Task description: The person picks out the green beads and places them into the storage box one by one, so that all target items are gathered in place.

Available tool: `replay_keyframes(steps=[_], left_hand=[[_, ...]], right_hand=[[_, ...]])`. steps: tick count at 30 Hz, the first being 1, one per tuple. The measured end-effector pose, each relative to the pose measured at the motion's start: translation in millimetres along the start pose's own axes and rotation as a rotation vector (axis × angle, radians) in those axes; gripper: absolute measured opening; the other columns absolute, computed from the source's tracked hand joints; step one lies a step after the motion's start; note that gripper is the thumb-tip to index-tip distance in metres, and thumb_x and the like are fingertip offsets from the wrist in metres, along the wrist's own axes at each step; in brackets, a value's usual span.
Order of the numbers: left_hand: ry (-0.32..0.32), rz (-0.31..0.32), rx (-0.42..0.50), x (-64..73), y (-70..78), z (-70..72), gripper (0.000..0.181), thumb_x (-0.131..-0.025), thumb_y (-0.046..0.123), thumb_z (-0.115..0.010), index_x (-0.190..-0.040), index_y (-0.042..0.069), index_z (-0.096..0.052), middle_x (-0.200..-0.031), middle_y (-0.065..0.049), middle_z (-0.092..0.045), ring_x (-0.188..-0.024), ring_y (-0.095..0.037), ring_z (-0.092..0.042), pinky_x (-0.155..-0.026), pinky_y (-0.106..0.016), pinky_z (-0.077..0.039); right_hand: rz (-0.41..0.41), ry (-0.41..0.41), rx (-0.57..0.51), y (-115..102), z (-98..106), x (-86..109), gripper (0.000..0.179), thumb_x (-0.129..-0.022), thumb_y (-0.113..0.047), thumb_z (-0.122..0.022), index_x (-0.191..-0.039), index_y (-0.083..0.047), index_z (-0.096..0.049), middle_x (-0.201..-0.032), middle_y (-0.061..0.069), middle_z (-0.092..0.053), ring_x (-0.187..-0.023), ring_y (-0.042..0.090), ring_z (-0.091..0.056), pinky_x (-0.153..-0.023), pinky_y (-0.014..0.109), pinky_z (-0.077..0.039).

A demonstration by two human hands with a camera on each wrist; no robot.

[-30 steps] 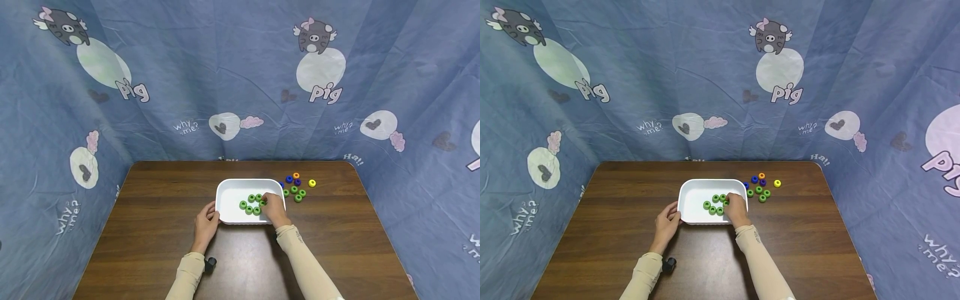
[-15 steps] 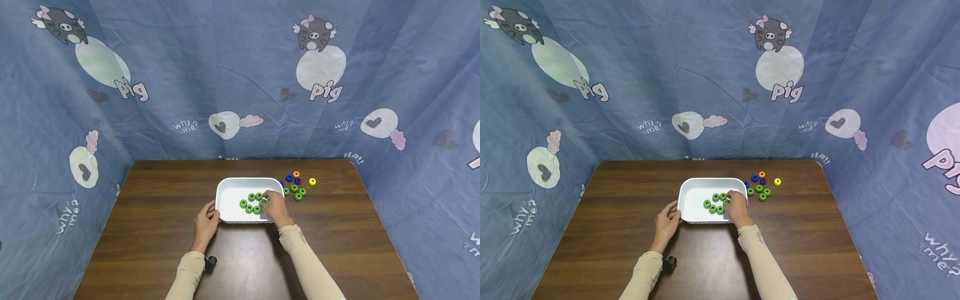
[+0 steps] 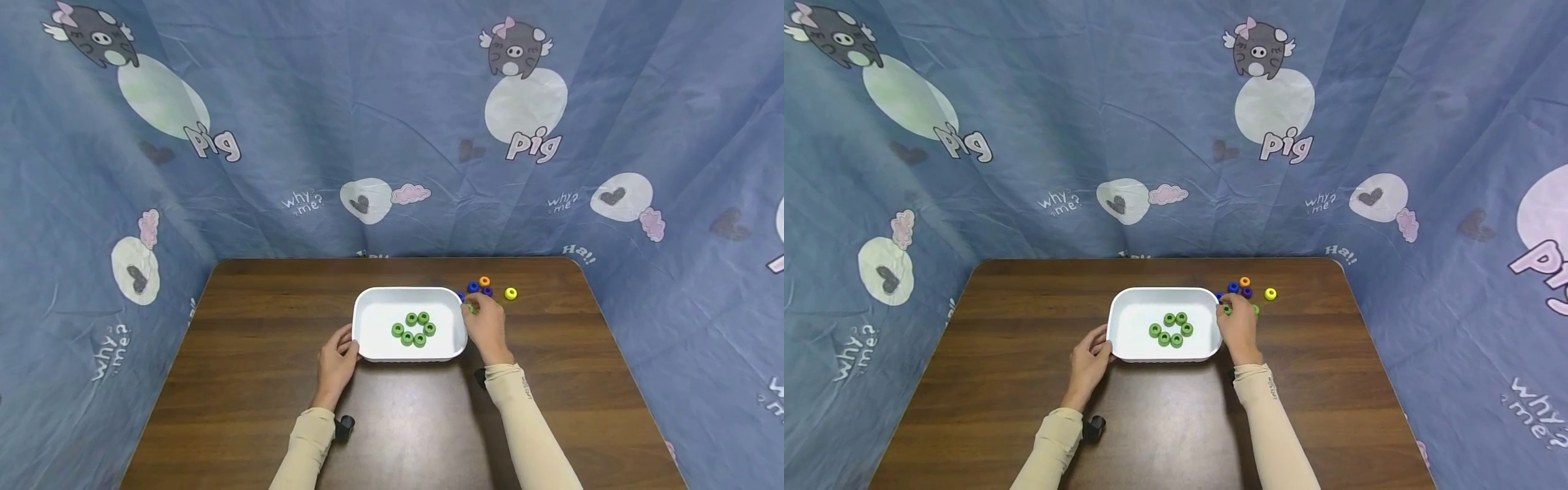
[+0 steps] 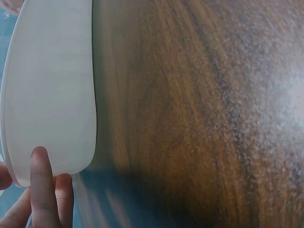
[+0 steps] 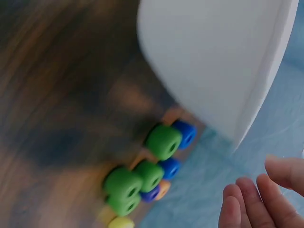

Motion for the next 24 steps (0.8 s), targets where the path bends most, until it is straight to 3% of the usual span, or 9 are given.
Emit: replay_keyframes(steps=[11,19,24], left_hand=[[-0.002,0.009,-0.002,-0.7,-1.6,-0.1,0.045,-0.092,0.005,-0.057,-0.136,0.005,-0.061,-0.122,-0.022,-0.07,-0.107,-0.031,-0.071,-0.069,-0.018,-0.062],[0.006,0.012,0.014,-1.0,-2.7,0.7,0.044,-0.092,0.005,-0.058,-0.136,0.005,-0.061,-0.122,-0.022,-0.07,-0.107,-0.031,-0.071,-0.069,-0.017,-0.062],[0.002,0.008,0.01,0.9,-1.3,0.7,0.044,-0.092,0.006,-0.058,-0.136,0.005,-0.061,-0.122,-0.022,-0.07,-0.107,-0.031,-0.071,-0.07,-0.018,-0.062]], right_hand=[[-0.154,0.059,-0.028,48.2,18.0,-1.9,0.023,-0.09,-0.011,-0.069,-0.108,0.003,-0.073,-0.107,0.023,-0.074,-0.102,0.039,-0.07,-0.088,0.052,-0.058],[-0.267,0.059,-0.067,79.2,12.0,1.9,0.027,-0.09,-0.014,-0.069,-0.112,0.002,-0.071,-0.111,0.025,-0.073,-0.105,0.038,-0.069,-0.092,0.05,-0.057],[-0.284,0.038,-0.069,89.2,5.7,6.5,0.03,-0.09,-0.015,-0.071,-0.115,0.001,-0.07,-0.113,0.025,-0.073,-0.106,0.038,-0.069,-0.092,0.05,-0.057]])
Point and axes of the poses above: each hand's wrist, its own x-axis away from the middle knuckle, its own z-axis out of the back of the hand, y = z × x, the point moved 6 cm from there along -x, towards the middle knuckle
